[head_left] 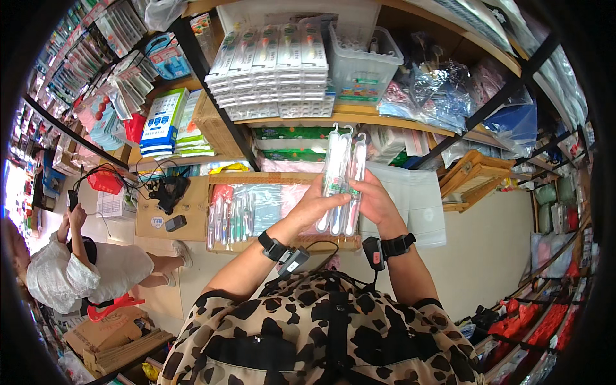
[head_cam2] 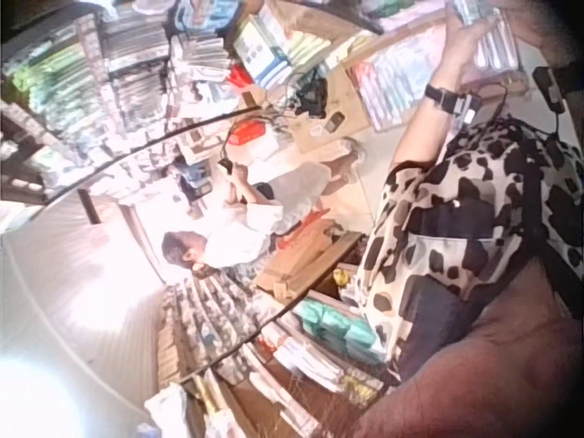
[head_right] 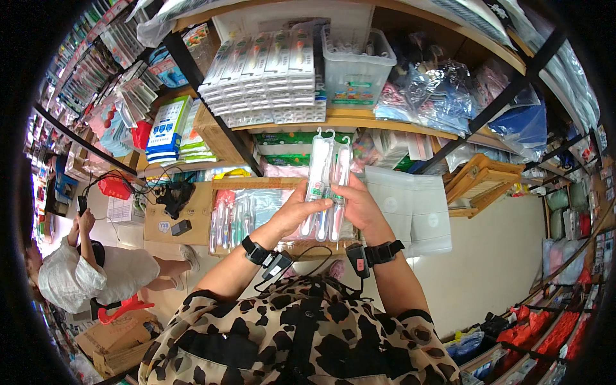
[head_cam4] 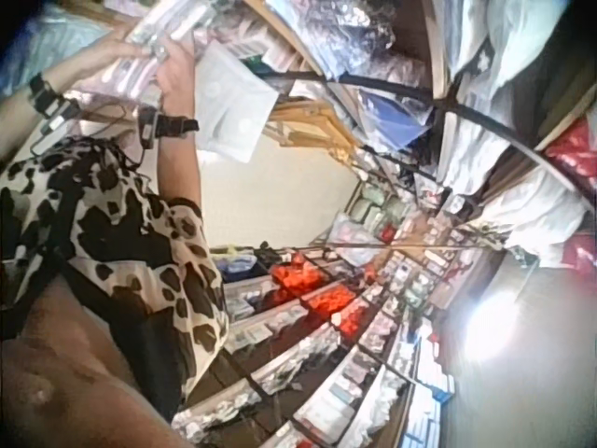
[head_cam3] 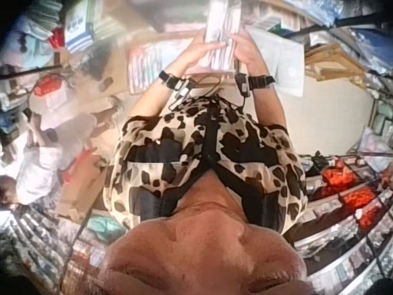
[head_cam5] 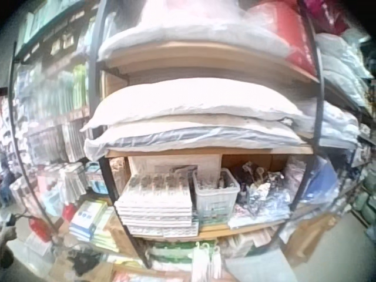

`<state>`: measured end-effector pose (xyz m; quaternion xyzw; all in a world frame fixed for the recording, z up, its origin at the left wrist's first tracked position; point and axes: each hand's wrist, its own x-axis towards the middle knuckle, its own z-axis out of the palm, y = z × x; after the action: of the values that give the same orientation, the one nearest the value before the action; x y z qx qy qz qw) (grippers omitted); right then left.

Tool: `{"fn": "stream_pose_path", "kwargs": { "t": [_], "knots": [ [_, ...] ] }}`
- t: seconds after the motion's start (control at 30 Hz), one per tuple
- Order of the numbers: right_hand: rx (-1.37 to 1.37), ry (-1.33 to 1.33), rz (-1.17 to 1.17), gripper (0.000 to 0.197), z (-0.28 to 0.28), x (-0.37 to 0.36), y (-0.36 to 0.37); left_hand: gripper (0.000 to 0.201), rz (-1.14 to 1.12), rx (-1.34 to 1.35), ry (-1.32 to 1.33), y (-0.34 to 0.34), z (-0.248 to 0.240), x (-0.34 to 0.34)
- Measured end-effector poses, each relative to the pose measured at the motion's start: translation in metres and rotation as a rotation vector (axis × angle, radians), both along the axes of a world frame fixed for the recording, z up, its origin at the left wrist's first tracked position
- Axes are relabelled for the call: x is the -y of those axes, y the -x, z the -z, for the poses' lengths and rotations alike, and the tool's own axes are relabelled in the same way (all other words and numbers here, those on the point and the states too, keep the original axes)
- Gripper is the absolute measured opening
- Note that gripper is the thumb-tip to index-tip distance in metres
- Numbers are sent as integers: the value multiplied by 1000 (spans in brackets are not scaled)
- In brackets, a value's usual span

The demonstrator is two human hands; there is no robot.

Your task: The person removes toothbrush packages from a plastic bin on a shelf and places them on a table, uses a cloth to wipe the surface, and then gathers the packages together by hand.

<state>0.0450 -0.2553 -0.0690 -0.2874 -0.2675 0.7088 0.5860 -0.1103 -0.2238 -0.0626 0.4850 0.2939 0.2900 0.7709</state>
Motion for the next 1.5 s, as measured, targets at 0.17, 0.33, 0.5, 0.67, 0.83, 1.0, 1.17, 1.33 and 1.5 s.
{"fn": "stream_pose_path", "kwargs": {
  "t": [0.17,0.33,0.5,0.67,0.83,1.0,1.17,1.33,1.5],
  "knots": [
    [31,-26,86,47,-11,11,-18,83,-70,-159,-336,-34,-5,14],
    [165,3,111,51,-16,17,-45,84,-85,-287,-526,-58,-9,22],
    [33,-34,63,48,-23,20,-66,84,-15,-209,-420,-68,-15,27],
    [-51,-106,37,47,-33,20,-73,88,-34,-88,-324,-75,-30,37],
    [59,-155,81,41,-40,20,-73,97,-52,37,-316,-82,-37,37],
    [43,-124,289,32,-48,12,-59,95,-111,18,-374,-82,-41,32],
    [186,-173,378,27,-56,0,-44,83,-139,1,-424,-70,-44,20],
    [166,-127,420,26,-60,-11,-26,68,-44,51,-305,-47,-55,9],
    [243,-159,492,25,-56,-22,-10,67,3,158,-179,-34,-51,-1]
  ]
}}
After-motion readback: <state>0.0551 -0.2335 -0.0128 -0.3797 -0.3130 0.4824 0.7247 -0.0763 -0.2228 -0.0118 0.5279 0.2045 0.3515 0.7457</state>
